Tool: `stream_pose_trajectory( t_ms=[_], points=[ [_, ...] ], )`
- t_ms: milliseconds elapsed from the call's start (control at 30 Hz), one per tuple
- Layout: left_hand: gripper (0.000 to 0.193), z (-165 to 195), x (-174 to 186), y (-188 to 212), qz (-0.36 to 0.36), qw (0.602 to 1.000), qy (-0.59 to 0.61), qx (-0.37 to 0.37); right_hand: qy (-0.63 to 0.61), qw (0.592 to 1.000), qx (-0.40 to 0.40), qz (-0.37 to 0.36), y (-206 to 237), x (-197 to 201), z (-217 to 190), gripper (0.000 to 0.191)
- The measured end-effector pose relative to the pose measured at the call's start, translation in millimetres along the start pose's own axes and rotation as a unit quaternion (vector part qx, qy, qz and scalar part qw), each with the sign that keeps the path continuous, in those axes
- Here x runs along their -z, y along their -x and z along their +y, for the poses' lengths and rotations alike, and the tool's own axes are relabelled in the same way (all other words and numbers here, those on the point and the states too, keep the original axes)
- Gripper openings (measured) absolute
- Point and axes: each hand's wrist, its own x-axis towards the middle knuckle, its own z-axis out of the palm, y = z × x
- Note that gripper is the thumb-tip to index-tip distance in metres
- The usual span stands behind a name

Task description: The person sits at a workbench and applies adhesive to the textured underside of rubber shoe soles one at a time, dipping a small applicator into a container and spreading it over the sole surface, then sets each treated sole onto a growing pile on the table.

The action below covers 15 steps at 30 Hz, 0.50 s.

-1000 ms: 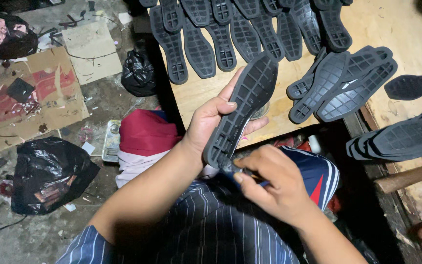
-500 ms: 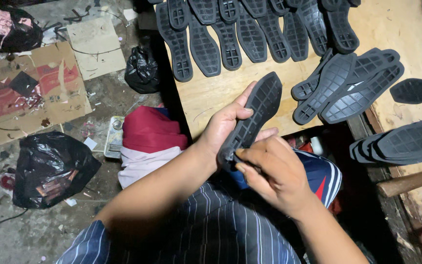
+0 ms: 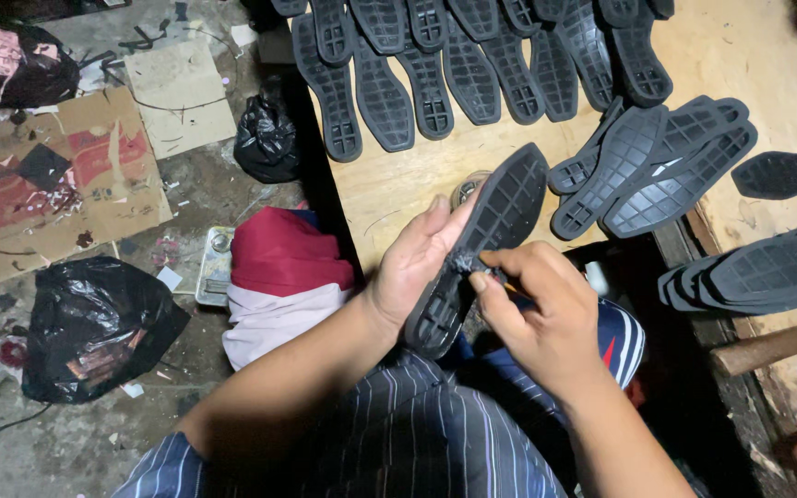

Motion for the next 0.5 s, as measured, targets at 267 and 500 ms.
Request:
stream_pose_trajectory(
  t_ms=[267, 500],
  points=[
    [0.097, 2, -10, 20, 0.016, 0.998, 0.016, 0.061, -0.014, 0.999, -0.041, 0.008, -3, 5, 8, 0.019],
    [0.1, 14, -19, 32, -0.046, 0.988, 0.128, 0.075, -0.135, 0.987, -0.064, 0.054, 13, 15, 20, 0.025]
  ],
)
